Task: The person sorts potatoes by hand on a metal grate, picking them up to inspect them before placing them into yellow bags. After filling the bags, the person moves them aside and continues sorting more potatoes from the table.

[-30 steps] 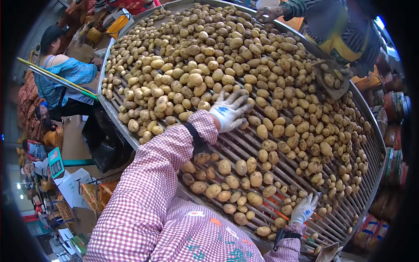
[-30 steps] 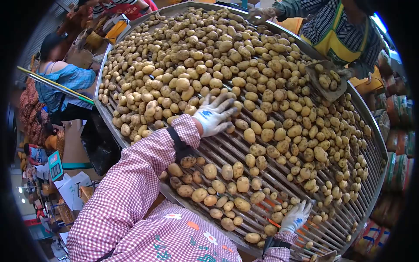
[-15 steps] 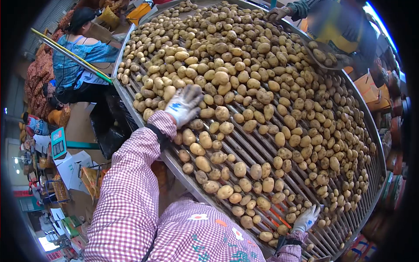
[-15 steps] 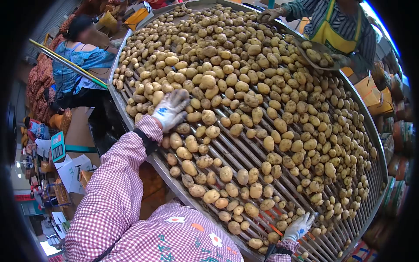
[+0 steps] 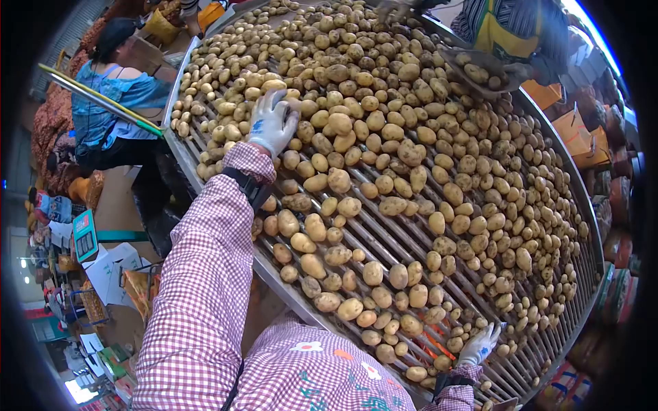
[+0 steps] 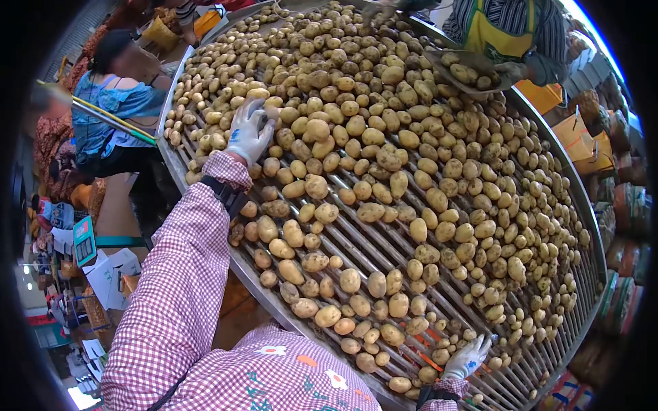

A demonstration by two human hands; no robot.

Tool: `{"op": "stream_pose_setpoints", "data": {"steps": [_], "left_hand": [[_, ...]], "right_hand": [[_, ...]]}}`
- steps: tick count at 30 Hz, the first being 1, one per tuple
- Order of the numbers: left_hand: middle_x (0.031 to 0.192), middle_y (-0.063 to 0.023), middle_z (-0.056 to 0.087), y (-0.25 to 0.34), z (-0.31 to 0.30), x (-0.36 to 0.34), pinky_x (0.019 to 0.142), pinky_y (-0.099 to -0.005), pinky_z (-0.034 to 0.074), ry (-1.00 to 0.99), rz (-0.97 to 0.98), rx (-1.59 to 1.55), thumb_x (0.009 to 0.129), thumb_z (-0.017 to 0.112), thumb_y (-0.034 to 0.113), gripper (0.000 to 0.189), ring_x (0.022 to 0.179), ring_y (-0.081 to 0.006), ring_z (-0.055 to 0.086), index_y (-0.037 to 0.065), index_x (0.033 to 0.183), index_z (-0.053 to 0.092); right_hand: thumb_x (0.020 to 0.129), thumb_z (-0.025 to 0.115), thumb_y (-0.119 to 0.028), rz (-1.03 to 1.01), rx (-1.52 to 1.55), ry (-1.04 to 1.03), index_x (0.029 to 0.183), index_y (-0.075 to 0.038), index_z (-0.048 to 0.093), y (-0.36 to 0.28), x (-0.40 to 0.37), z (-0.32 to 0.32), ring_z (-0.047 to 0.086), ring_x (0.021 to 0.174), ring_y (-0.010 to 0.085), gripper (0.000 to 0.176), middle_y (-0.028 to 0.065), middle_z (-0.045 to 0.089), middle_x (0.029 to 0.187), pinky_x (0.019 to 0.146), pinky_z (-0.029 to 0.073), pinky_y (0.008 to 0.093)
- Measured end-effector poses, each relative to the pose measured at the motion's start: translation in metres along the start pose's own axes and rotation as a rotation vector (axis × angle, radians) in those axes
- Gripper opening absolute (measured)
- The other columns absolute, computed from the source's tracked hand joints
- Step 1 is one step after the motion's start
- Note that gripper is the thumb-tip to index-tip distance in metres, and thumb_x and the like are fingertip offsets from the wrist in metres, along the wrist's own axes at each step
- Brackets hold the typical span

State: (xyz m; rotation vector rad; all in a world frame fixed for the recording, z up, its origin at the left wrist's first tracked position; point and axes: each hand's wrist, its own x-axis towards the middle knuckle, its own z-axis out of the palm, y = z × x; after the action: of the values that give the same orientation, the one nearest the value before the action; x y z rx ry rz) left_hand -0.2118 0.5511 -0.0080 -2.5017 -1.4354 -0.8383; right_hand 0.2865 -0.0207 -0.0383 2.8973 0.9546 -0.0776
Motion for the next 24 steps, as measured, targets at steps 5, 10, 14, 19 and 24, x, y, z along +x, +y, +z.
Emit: {"op": "stream_pose_setpoints", "data": {"steps": [5,10,14,19,24], "left_hand": [[0.121,-0.0169,0.064,0.067,0.005,0.027,0.102,-0.0492,0.046,-0.503,0.189,-0.248,0.091,0.069,0.028,0.026,0.122,-0.0403,0.056,0.006,0.105,0.07],[0.15,-0.0175,0.047,0.076,0.041,0.018,0.119,-0.0554,0.032,-0.429,0.209,0.064,0.093,0.066,0.028,0.05,0.138,-0.0386,0.047,0.025,0.142,0.058],[0.151,-0.0166,0.048,0.046,0.06,0.04,0.114,-0.0517,0.037,-0.245,-0.1,0.121,0.096,0.061,0.03,0.052,0.135,-0.0369,0.049,0.023,0.147,0.054],[0.128,-0.0162,0.061,0.088,0.029,0.041,0.1,-0.0488,0.048,-0.64,0.133,-0.026,0.092,0.066,0.033,0.048,0.117,-0.0366,0.058,0.008,0.132,0.061],[0.12,-0.0156,0.066,0.118,0.032,0.05,0.098,-0.0473,0.05,-0.827,0.115,0.188,0.09,0.066,0.041,0.049,0.118,-0.0344,0.058,0.011,0.129,0.064]], "right_hand": [[0.107,0.043,-0.01,-0.024,-0.003,0.005,0.137,0.003,0.057,0.006,-0.002,0.004,0.046,0.139,0.0394,0.036,0.022,0.043,0.154,0.115,0.04,0.046],[0.106,0.043,-0.008,-0.049,-0.016,0.024,0.137,0.003,0.056,0.005,-0.003,0.002,0.047,0.138,0.0375,0.035,0.0212,0.043,0.154,0.116,0.04,0.0462],[0.107,0.043,-0.01,0.007,-0.001,-0.014,0.138,0.002,0.056,0.001,-0.002,-0.001,0.044,0.141,0.0353,0.036,0.0202,0.043,0.155,0.116,0.039,0.0452],[0.107,0.043,-0.011,-0.004,-0.062,-0.024,0.139,0.003,0.056,0.0,-0.002,-0.002,0.044,0.141,0.035,0.037,0.0205,0.043,0.155,0.116,0.038,0.0448],[0.107,0.043,-0.015,0.004,-0.009,-0.013,0.139,0.004,0.055,0.002,-0.003,0.0,0.043,0.141,0.0385,0.039,0.022,0.043,0.155,0.117,0.036,0.0471]]}}
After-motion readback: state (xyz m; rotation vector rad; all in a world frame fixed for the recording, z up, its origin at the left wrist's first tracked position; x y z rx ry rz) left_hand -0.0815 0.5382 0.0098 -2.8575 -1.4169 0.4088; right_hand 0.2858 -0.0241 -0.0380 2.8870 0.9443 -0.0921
